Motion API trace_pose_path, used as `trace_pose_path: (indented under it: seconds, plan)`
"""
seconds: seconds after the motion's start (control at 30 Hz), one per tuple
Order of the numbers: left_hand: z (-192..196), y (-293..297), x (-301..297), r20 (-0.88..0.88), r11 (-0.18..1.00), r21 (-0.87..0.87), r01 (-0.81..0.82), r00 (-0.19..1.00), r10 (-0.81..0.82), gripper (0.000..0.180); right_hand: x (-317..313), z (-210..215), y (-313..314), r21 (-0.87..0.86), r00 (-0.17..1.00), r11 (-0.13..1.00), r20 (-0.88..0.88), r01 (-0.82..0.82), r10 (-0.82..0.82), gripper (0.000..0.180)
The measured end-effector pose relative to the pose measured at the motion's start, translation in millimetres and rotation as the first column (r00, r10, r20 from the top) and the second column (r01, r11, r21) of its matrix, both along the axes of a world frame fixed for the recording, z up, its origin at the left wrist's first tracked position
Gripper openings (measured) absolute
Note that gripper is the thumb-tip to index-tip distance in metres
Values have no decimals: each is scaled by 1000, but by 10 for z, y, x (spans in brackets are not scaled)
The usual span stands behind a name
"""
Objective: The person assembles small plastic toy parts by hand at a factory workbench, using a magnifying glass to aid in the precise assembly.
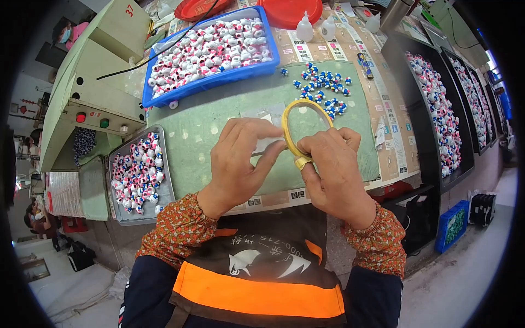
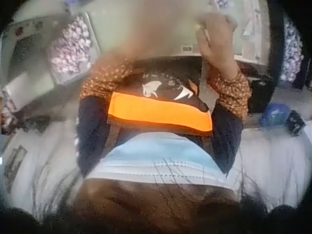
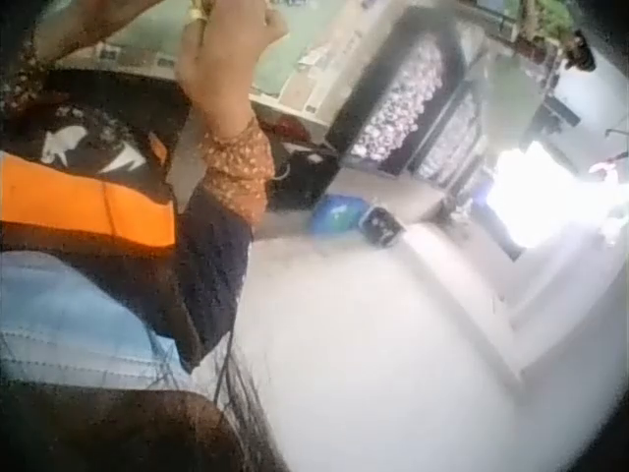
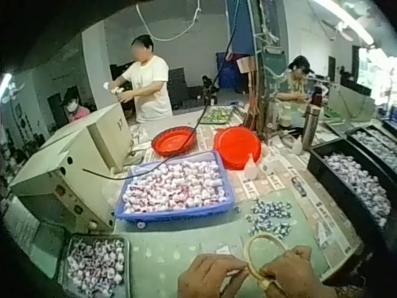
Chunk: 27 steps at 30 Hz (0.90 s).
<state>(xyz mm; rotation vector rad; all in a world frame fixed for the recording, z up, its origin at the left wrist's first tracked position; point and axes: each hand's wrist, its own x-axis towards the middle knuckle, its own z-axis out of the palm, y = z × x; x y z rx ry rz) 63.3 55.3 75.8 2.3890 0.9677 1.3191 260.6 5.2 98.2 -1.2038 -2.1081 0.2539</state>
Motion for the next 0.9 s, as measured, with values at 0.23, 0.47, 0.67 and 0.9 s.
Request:
trace_pose_path:
  seconds: [0.23,0.47,0.67,0.9]
  plan:
    - [-28,-63,58,42,992,-125,9,999,-4,21,-30,12,-25,2,998,999,35,47,-47,32]
    - [-73,-123,59,150,917,-392,72,989,-14,19,-23,7,-12,-2,996,997,14,83,-83,31]
    - [-45,-95,91,186,899,-423,114,982,-37,18,-25,12,-20,1,996,997,38,79,-79,31]
    - [-98,-88,116,184,939,-329,103,982,-43,20,-49,-20,-28,6,997,999,66,47,-47,33]
